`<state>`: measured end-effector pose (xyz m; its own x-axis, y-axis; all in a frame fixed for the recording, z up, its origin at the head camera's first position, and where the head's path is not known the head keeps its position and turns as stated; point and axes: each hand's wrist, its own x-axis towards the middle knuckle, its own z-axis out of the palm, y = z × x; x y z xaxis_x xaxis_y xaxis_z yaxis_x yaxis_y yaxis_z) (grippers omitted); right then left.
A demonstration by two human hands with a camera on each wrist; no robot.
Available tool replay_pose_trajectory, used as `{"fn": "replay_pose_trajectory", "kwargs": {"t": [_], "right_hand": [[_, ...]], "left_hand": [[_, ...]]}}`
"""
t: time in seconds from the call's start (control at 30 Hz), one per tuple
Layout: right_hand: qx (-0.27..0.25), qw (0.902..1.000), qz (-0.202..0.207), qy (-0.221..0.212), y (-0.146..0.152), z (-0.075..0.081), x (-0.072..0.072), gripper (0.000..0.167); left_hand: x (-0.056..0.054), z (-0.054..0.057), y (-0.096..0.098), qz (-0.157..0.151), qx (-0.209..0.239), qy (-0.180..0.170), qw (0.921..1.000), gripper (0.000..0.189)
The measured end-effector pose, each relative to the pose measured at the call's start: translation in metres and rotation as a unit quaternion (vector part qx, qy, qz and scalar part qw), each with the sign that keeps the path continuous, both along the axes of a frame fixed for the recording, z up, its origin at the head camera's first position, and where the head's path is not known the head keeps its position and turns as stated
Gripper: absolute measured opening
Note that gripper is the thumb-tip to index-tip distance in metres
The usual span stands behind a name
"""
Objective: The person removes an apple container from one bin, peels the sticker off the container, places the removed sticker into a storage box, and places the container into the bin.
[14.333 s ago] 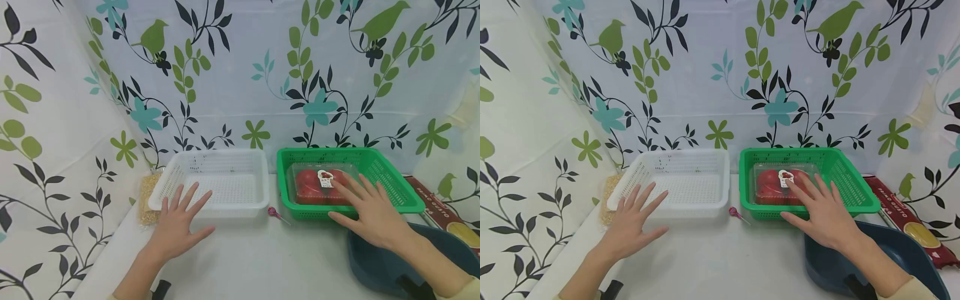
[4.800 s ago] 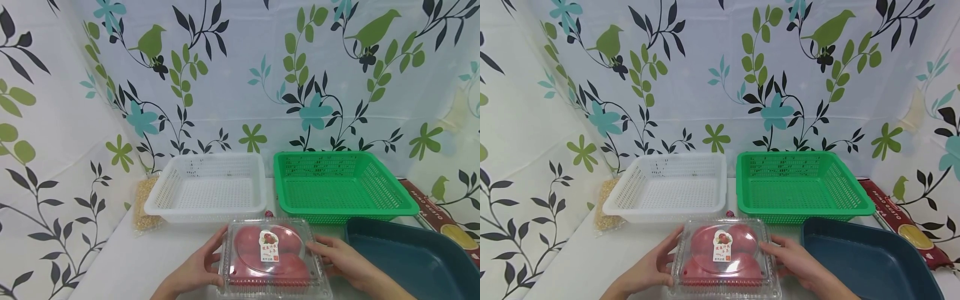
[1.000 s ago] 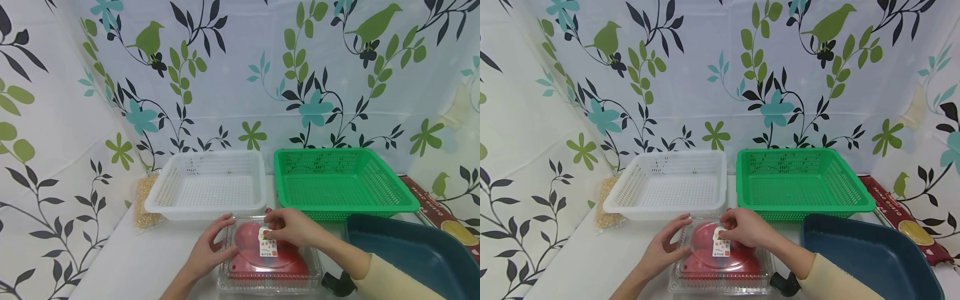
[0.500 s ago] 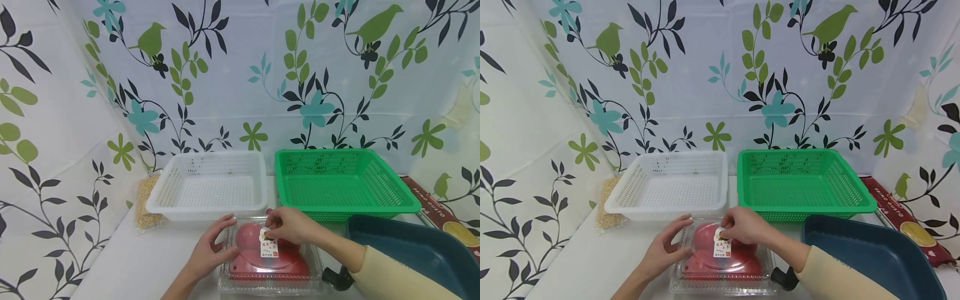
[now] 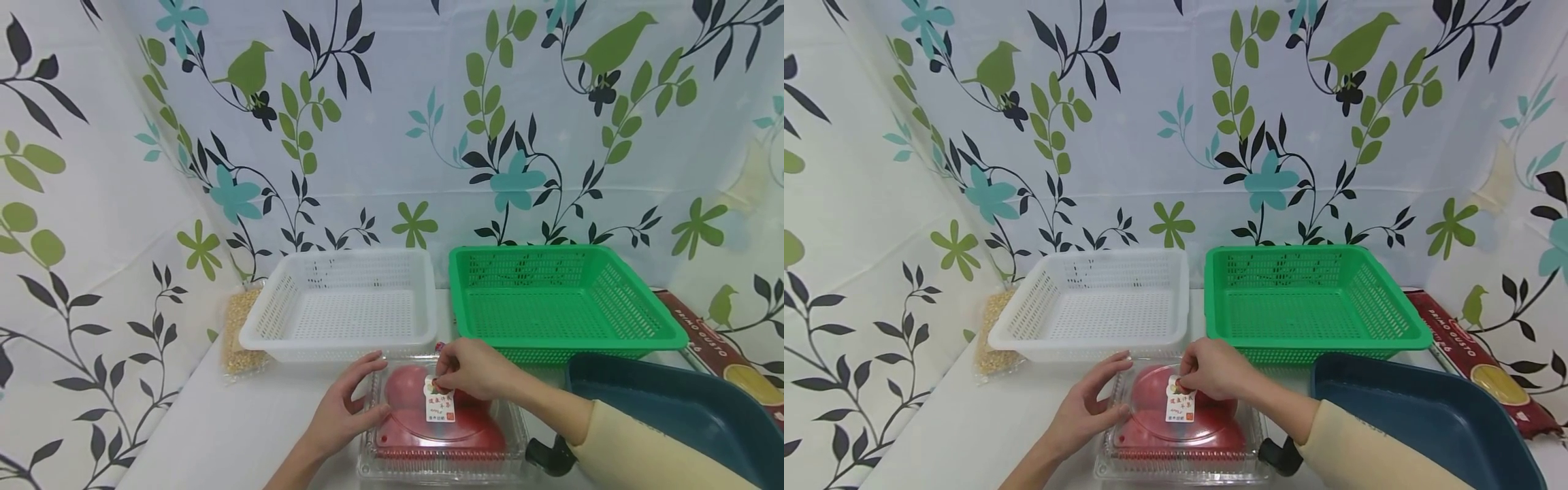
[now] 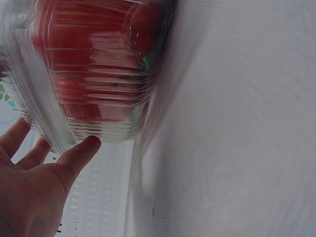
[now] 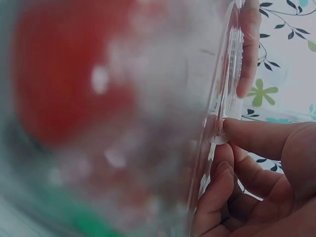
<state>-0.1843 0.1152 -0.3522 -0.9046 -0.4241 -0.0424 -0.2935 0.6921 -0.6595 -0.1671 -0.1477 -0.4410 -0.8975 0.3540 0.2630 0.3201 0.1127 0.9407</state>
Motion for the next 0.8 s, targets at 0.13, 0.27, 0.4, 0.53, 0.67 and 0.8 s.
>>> {"fn": "replay_pose_trajectory", "kwargs": {"t": [0.13,0.27,0.4,0.53,0.67,0.8], "right_hand": [[0.003,1.0000,0.006,-0.006,0.0000,0.0010,-0.0005,0.018],[-0.009,0.9997,0.017,-0.016,0.0020,0.0031,-0.0015,0.018],[-0.022,0.9991,0.031,-0.020,0.0038,0.0045,-0.0028,0.016],[-0.024,0.9990,0.033,-0.017,0.0036,0.0044,-0.0029,0.013],[-0.025,0.9990,0.030,-0.020,0.0029,0.0048,-0.0024,0.012],[-0.029,0.9988,0.032,-0.024,0.0030,0.0056,-0.0012,0.013]], "left_hand": [[0.0000,-0.0012,-0.0009,-0.001,0.004,0.000,1.0000,0.063],[0.0003,-0.0013,-0.0012,-0.001,0.005,-0.002,1.0000,0.063],[0.0004,-0.0008,-0.0010,0.001,0.006,-0.005,1.0000,0.063],[0.0000,-0.0004,-0.0006,-0.002,0.007,-0.003,1.0000,0.062],[-0.0007,-0.0009,-0.0005,-0.002,0.007,0.001,1.0000,0.062],[-0.0011,-0.0020,-0.0010,-0.003,0.007,0.002,1.0000,0.061]]}}
